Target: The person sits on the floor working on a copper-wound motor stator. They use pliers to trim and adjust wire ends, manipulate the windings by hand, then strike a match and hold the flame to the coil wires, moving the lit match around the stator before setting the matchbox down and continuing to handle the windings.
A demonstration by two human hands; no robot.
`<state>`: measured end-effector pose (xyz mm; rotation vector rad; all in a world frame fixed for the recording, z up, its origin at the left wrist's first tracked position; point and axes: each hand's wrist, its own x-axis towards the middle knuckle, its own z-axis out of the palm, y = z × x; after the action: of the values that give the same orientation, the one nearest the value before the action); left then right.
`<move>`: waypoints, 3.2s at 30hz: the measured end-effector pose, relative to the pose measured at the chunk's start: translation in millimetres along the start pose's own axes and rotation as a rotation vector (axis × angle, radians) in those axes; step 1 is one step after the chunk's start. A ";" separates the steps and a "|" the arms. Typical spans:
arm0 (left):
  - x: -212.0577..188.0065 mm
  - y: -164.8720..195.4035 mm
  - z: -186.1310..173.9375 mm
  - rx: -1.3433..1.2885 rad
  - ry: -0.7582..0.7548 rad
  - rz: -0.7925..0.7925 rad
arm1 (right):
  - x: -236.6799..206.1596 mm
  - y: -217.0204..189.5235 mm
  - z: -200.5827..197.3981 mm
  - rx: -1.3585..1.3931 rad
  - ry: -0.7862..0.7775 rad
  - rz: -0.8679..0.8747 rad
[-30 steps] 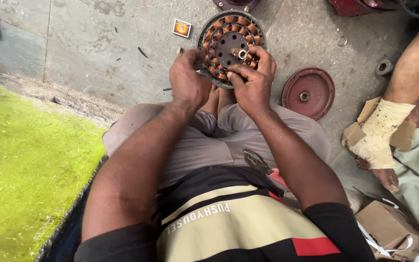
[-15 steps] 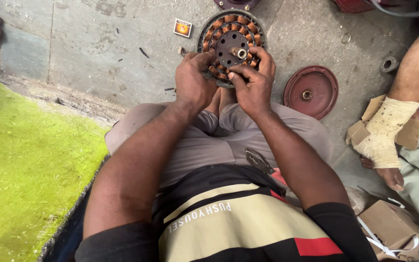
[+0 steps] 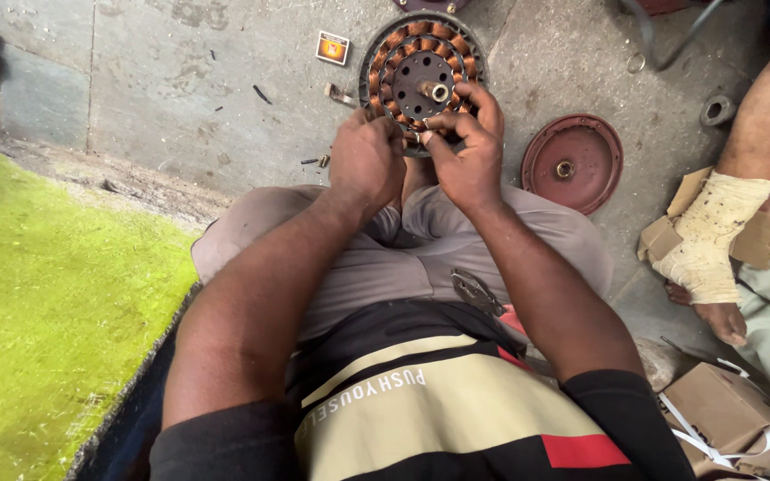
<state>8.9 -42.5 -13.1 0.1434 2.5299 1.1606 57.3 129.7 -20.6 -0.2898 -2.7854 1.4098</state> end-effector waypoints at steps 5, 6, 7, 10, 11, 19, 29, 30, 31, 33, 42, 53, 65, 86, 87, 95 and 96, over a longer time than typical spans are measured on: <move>-5.0 5.9 5.1 0.044 -0.056 -0.094 | -5.8 -3.6 -2.3 -0.070 -0.072 -0.117; -4.9 6.6 5.7 0.043 -0.063 -0.076 | -5.8 -4.4 -0.8 -0.098 -0.064 -0.131; -5.2 7.2 6.3 0.043 -0.072 -0.060 | -6.6 -5.4 1.0 -0.125 -0.059 -0.143; -8.1 6.1 8.0 0.023 -0.107 -0.076 | -8.8 -6.5 7.5 -0.152 -0.041 -0.146; -7.6 5.6 9.4 0.014 -0.119 -0.086 | -8.5 -5.6 8.8 -0.154 -0.030 -0.143; -0.4 4.7 21.9 0.071 -0.064 -0.164 | -9.5 3.3 15.8 -0.173 0.000 -0.145; -1.0 7.5 7.1 -0.014 -0.056 -0.281 | -9.3 -0.2 11.9 -0.149 -0.027 -0.131; 0.3 6.3 1.7 0.027 -0.067 -0.299 | -9.5 -1.0 11.5 -0.137 -0.029 -0.133; 3.3 4.9 -4.0 0.068 -0.076 -0.314 | -8.8 -1.2 10.3 -0.126 -0.030 -0.136; 4.2 1.3 -15.6 0.082 -0.111 -0.398 | -8.5 -2.1 9.3 -0.120 -0.031 -0.147; -0.3 -12.5 -12.3 -0.004 -0.162 -0.438 | -8.4 -1.3 5.7 -0.126 -0.061 -0.143; -3.1 -19.8 -4.6 -0.119 -0.168 -0.295 | -9.1 -0.1 5.6 -0.103 -0.062 -0.133; 0.0 -11.4 1.2 -0.139 -0.186 -0.291 | -10.4 -2.3 6.4 -0.113 -0.045 -0.134; 12.7 -8.6 -5.5 -0.138 0.153 0.097 | 1.9 1.4 -0.3 0.005 -0.029 -0.009; 14.5 -6.4 -2.6 -0.155 0.130 0.102 | 2.6 0.9 2.3 -0.037 -0.007 -0.034; 12.9 -0.2 5.9 0.002 0.065 0.170 | 6.2 1.4 6.9 -0.089 0.029 -0.039; 12.5 0.2 6.3 0.019 0.060 0.155 | 6.2 1.6 6.9 -0.102 0.034 -0.043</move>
<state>-0.4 -34.9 -20.2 0.3197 2.6221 1.2151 50.8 126.2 -26.4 -0.2511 -2.8231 1.2448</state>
